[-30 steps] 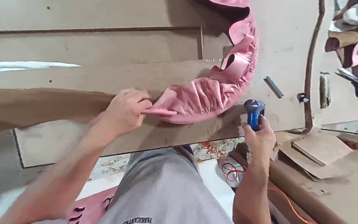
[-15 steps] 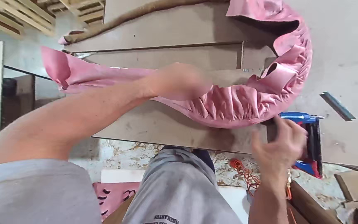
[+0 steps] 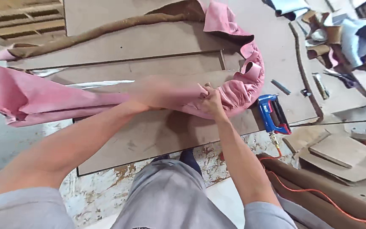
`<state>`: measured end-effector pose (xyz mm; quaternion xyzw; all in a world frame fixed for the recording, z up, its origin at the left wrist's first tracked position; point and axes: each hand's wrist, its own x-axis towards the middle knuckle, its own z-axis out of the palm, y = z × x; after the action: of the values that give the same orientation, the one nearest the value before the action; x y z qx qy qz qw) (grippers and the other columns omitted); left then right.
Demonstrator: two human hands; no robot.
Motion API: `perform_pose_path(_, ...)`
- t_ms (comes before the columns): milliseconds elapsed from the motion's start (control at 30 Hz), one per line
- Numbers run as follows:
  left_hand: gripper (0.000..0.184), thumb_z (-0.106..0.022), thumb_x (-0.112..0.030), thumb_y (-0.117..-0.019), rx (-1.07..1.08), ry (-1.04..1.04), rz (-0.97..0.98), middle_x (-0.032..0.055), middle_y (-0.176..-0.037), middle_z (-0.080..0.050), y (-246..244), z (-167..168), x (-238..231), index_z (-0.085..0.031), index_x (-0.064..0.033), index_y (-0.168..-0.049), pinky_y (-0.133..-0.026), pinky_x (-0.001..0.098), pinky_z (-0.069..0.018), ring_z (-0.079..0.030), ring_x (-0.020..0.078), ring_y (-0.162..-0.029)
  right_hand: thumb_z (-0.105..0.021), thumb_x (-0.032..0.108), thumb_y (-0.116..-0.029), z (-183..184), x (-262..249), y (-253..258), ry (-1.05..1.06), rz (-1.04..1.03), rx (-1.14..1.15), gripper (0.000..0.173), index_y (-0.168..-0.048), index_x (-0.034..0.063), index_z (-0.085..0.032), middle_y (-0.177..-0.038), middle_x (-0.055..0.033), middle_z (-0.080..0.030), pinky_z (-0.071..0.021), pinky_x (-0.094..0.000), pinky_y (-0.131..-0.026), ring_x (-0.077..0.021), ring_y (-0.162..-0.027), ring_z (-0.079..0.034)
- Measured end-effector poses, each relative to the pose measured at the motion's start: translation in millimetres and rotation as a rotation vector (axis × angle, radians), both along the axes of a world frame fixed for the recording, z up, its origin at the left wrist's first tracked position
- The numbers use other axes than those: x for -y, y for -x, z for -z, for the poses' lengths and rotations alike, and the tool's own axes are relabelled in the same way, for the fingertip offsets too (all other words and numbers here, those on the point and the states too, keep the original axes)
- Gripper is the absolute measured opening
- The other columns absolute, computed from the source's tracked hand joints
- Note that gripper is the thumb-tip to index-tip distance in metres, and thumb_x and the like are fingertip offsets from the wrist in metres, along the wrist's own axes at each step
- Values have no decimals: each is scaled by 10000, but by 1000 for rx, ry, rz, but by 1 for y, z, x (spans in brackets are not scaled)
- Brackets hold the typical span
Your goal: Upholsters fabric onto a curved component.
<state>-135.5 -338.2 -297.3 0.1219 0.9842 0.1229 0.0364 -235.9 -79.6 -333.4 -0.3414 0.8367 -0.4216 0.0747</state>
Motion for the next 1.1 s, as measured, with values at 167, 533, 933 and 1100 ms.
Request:
perform_pose_path(167,40,-687,-139,-816,143,-167,-42,103,-850,-702,31,1,16,-701,-105,-830,-745,613,-512,-684,335,-869,-826,228,-814,-6,4,3,-86,77,118,294,-1062,89,-748,-1020,-91,-722,-579,-512,-772,-224,-884,-697)
perform_pose_path(533,24,-654,-152,-838,239,-38,53,76,-756,-657,41,-17,20,-677,-150,-832,-650,576,-466,-661,316,-778,-805,423,-784,3,21,0,-219,-112,-194,395,-931,61,-746,-999,-120,-701,-475,-589,-936,-334,-1038,-637)
perform_pose_path(933,75,-705,-155,-890,396,376,-64,132,-751,-648,-22,-79,128,-703,-100,-840,-663,615,-492,-661,379,-786,-845,359,-788,0,25,-1,-185,95,16,442,-1080,48,-729,-1098,-167,-701,-518,-629,-888,-339,-1061,-666)
perform_pose_path(1100,95,-659,-159,-908,231,393,-111,204,-849,-686,-36,-80,138,-719,-93,-940,-706,661,-480,-673,464,-867,-851,421,-774,4,30,1,-176,129,48,514,-1095,43,-715,-1089,-169,-702,-522,-628,-877,-328,-1033,-676)
